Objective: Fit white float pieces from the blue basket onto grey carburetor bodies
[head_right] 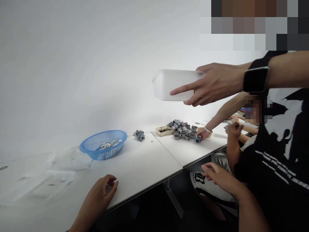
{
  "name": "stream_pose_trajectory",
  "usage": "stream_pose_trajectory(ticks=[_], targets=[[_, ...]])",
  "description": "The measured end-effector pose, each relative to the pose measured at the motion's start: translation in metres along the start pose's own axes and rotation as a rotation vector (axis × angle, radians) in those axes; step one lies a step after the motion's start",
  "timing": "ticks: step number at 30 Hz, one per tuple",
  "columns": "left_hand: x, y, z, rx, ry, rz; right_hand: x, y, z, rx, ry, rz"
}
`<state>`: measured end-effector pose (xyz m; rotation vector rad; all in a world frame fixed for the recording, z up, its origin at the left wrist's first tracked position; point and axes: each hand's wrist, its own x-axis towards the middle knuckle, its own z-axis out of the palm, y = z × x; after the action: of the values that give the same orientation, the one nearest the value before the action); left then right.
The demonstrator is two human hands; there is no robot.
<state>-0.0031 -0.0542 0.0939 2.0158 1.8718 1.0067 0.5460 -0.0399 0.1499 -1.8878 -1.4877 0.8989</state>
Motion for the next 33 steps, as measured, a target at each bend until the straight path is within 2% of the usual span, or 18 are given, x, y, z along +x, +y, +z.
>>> stream_pose_trajectory(ticks=[4, 10, 12, 14, 19, 22, 25, 29, 33], targets=[[-0.001, 0.001, -0.001, 0.000, 0.001, -0.004, -0.023, -0.046, 0.040, -0.071, -0.221, -0.252], [-0.003, 0.002, 0.003, -0.007, 0.023, 0.022, -0.070, -0.118, 0.124, -0.152, -0.580, -0.603], [-0.005, 0.003, 0.004, -0.004, 0.034, 0.030, -0.074, -0.137, 0.149, -0.125, -0.642, -0.696], [-0.008, 0.004, 0.005, 0.004, 0.043, 0.032, -0.066, -0.153, 0.172, -0.082, -0.642, -0.767], [-0.016, 0.005, 0.005, 0.024, 0.056, 0.039, -0.006, -0.177, 0.228, 0.003, -0.407, -0.812], [-0.019, -0.001, 0.014, 0.033, 0.076, 0.048, 0.039, -0.182, 0.252, -0.038, -0.277, -0.803], [-0.016, -0.015, 0.031, 0.047, 0.075, 0.062, 0.091, -0.195, 0.258, -0.162, -0.189, -0.851], [-0.009, -0.038, 0.053, 0.050, 0.019, 0.055, 0.178, -0.233, 0.258, -0.324, -0.060, -0.950], [-0.007, -0.054, 0.064, 0.030, -0.050, 0.047, 0.265, -0.271, 0.275, -0.471, 0.014, -0.924]])
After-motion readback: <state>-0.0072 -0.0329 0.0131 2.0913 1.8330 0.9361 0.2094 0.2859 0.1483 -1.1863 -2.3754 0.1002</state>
